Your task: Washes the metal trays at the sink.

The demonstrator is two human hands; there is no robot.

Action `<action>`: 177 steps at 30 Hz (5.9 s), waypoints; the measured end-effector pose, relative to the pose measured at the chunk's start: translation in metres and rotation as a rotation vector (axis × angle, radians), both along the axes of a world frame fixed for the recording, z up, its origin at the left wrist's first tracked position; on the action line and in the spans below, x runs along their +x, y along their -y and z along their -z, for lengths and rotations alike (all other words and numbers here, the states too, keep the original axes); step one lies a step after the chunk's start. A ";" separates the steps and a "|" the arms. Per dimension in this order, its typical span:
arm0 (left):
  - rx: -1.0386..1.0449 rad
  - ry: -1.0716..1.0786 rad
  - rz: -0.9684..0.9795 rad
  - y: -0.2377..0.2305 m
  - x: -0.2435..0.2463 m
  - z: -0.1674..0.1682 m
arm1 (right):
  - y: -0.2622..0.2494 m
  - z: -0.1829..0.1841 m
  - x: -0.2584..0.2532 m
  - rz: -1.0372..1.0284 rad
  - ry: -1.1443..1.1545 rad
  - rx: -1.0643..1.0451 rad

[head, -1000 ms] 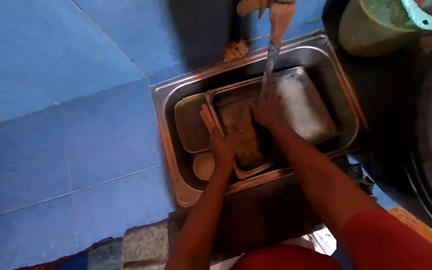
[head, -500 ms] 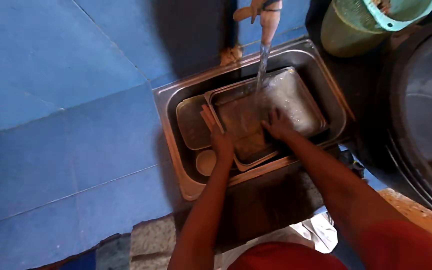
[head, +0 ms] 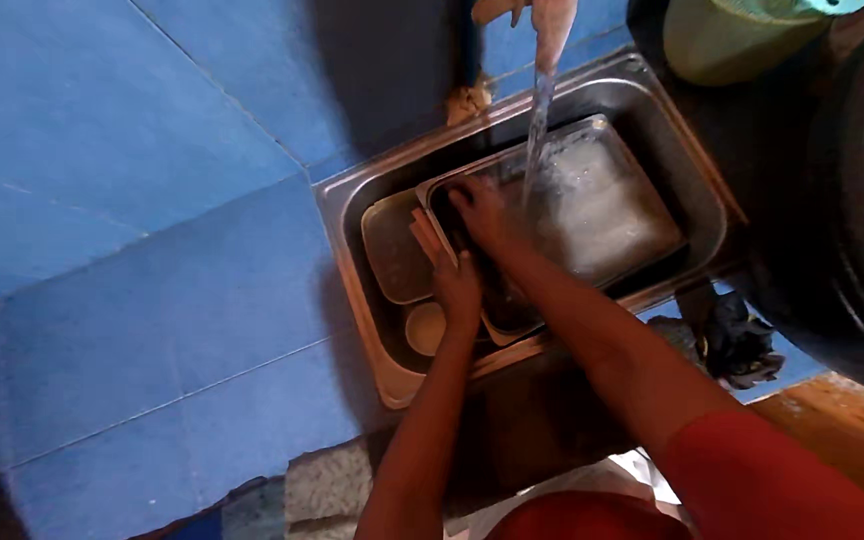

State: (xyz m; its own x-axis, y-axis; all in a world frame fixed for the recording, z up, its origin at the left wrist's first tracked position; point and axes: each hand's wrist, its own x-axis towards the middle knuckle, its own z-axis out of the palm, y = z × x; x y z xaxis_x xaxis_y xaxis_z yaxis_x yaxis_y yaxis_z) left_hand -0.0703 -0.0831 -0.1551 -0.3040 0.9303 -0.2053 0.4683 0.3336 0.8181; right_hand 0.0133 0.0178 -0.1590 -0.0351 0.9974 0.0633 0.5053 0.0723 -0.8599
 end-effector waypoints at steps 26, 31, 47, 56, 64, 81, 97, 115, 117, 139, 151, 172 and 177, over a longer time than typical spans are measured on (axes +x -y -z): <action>0.036 0.240 -0.028 -0.005 -0.006 0.002 | 0.086 -0.001 0.025 -0.278 -0.279 -0.333; 0.067 0.252 -0.027 -0.012 -0.010 0.009 | 0.128 -0.013 0.041 -0.416 -0.123 -0.342; 0.036 -0.200 -0.009 -0.031 -0.003 -0.003 | 0.098 0.013 0.161 -0.467 0.385 -0.552; 0.215 -0.309 0.185 -0.063 0.012 -0.070 | 0.060 0.016 0.150 0.120 0.704 -0.629; -0.165 1.005 0.045 -0.113 0.107 -0.061 | 0.086 0.011 0.055 -0.377 0.388 -0.181; -0.084 -0.503 0.346 -0.057 -0.017 -0.074 | 0.017 0.022 0.054 0.176 0.284 -0.222; -0.073 -0.197 0.063 -0.034 0.000 -0.020 | 0.108 0.006 0.170 -0.250 0.663 -0.521; -0.119 -0.226 0.065 -0.032 0.003 -0.022 | 0.132 -0.016 0.102 -0.296 0.536 -0.522; -0.106 -0.248 0.091 -0.028 0.003 -0.024 | 0.128 -0.010 0.149 -0.286 0.645 -0.514; -0.080 -0.280 0.052 -0.028 0.003 -0.017 | 0.117 -0.010 0.188 -0.101 0.743 -0.655; -0.054 -0.377 0.181 -0.026 0.000 -0.025 | 0.065 0.002 0.221 0.266 0.861 -0.561; -0.116 -0.353 0.116 -0.027 0.008 -0.028 | -0.099 0.034 0.167 0.317 0.499 -0.005; -0.104 -0.367 0.108 -0.027 0.009 -0.024 | -0.078 0.044 0.111 0.236 0.301 0.299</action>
